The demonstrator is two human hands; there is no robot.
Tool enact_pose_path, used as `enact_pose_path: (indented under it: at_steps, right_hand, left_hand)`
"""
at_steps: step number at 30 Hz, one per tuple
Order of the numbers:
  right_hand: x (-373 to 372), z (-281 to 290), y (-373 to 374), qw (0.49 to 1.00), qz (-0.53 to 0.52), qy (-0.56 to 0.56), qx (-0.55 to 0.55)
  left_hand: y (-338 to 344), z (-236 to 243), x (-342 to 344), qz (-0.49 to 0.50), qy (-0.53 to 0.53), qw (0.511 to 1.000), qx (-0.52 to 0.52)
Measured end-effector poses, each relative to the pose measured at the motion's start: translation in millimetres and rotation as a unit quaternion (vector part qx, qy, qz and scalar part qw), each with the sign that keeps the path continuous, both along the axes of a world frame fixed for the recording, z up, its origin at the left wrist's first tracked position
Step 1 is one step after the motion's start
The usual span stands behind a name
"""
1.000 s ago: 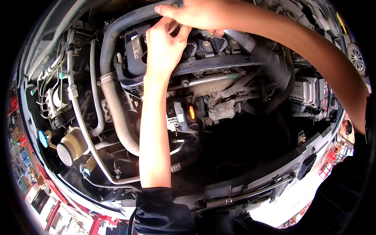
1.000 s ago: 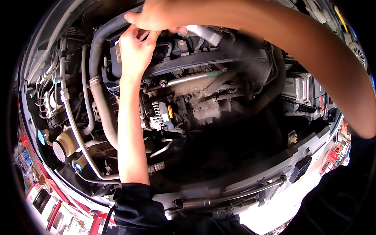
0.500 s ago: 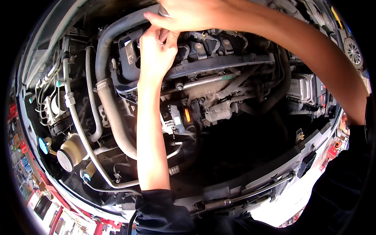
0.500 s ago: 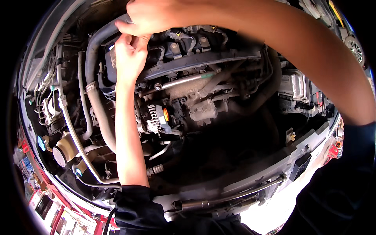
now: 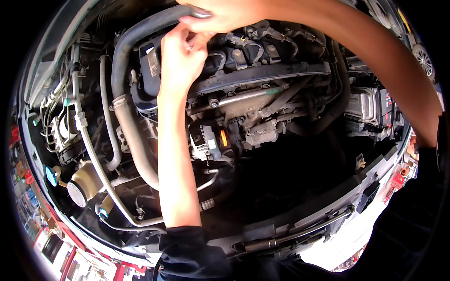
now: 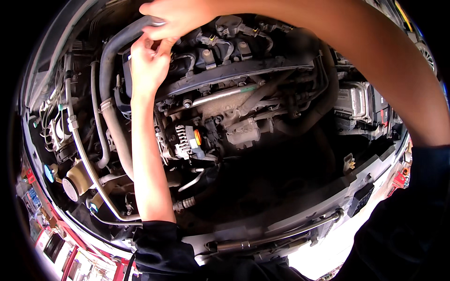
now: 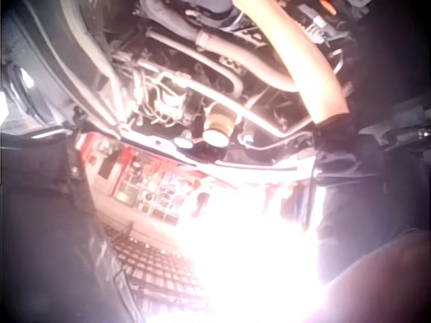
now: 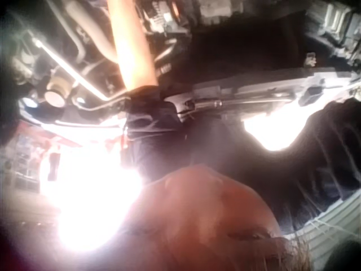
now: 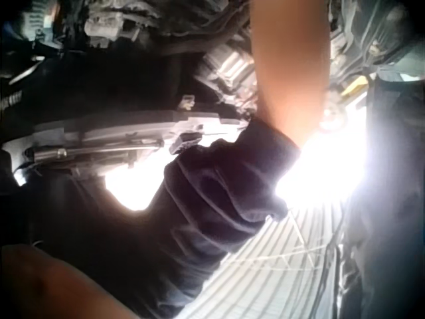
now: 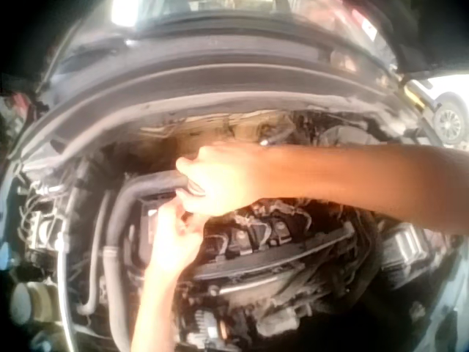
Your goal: The person works on a car engine with the hood open, using a ratchet to tighten bolts on the engine block. Another person in a blue uniform stands nearby and occasionally assists. The person continues to tighten bolts and adjust components within the engine bay.
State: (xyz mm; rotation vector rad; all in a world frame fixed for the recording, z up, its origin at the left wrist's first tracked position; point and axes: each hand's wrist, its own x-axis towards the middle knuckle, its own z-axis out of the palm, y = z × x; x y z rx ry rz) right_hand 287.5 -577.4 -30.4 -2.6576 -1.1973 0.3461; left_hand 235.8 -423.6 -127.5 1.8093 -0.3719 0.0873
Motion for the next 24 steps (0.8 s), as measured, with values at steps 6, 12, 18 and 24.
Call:
enact_pose_path:
  at_steps: [6, 12, 18, 24]
  right_hand:
    - [-23.8, 17.7, 14.7, 0.914, -0.314, 0.253, 0.038]
    - [-17.6, 10.1, 13.3, 0.999, 0.019, -0.029, 0.008]
    - [11.8, 0.2, 12.7, 0.995, 0.029, -0.036, -0.088]
    - [-26.9, 11.0, 30.4, 0.792, -0.373, 0.434, 0.212]
  left_hand:
    - [-15.6, -3.4, 5.3, 0.040, -0.027, 0.998, -0.029]
    - [14.2, -3.5, -1.4, 0.043, -0.002, 0.998, 0.037]
    - [-0.2, 4.7, 3.0, -0.014, -0.003, 0.998, -0.059]
    - [3.7, 0.9, -3.1, 0.050, -0.002, 0.997, -0.056]
